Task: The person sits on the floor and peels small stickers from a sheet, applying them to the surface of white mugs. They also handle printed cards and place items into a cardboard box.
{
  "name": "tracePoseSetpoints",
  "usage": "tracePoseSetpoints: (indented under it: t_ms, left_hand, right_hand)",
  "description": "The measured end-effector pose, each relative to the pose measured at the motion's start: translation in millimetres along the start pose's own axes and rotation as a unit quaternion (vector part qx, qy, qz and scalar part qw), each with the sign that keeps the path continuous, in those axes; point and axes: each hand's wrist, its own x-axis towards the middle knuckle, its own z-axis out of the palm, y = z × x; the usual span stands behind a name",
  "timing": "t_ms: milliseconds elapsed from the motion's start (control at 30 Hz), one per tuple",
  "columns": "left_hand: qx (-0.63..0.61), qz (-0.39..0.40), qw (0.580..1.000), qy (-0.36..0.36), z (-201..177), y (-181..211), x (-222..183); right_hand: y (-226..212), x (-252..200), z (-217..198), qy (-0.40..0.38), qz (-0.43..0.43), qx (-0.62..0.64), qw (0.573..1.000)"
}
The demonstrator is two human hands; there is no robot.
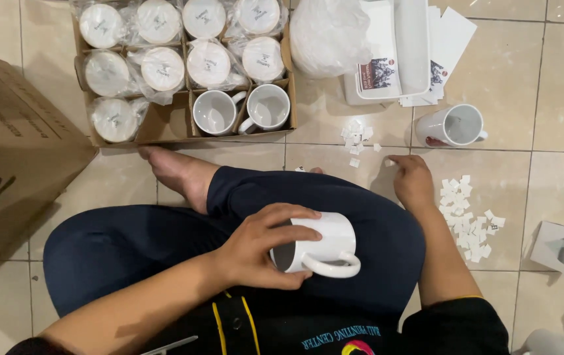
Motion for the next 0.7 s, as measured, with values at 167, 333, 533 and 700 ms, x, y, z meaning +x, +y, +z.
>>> tracePoseSetpoints:
  t_ms: [167,333,533,700]
  left_hand:
    - [-0.080,-0.078,0.993,0.049,0.1,7.4,10.1]
    - [-0.094,-0.175,0.978,0.056,3.1,6.7,9.0]
    - [-0.067,-0.188,0.977,0.074,10.2,7.9,8.7]
    - [-0.044,-0.218,0.973,0.065,9.3,12.4,9.8]
  right_hand:
    - [-81.5,-39.3,-59.5,0.173,0.068,0.233,0.955]
    - [-177.4,-97.3,-117.2,0.189,0.095,0.383,0.899]
    - [-236.6,-147.4,-121.2,0.031,0.017,0.513,0.857]
    - [-260.9,-157.7,-110.9,-0.003,0.111,0.467,0.877]
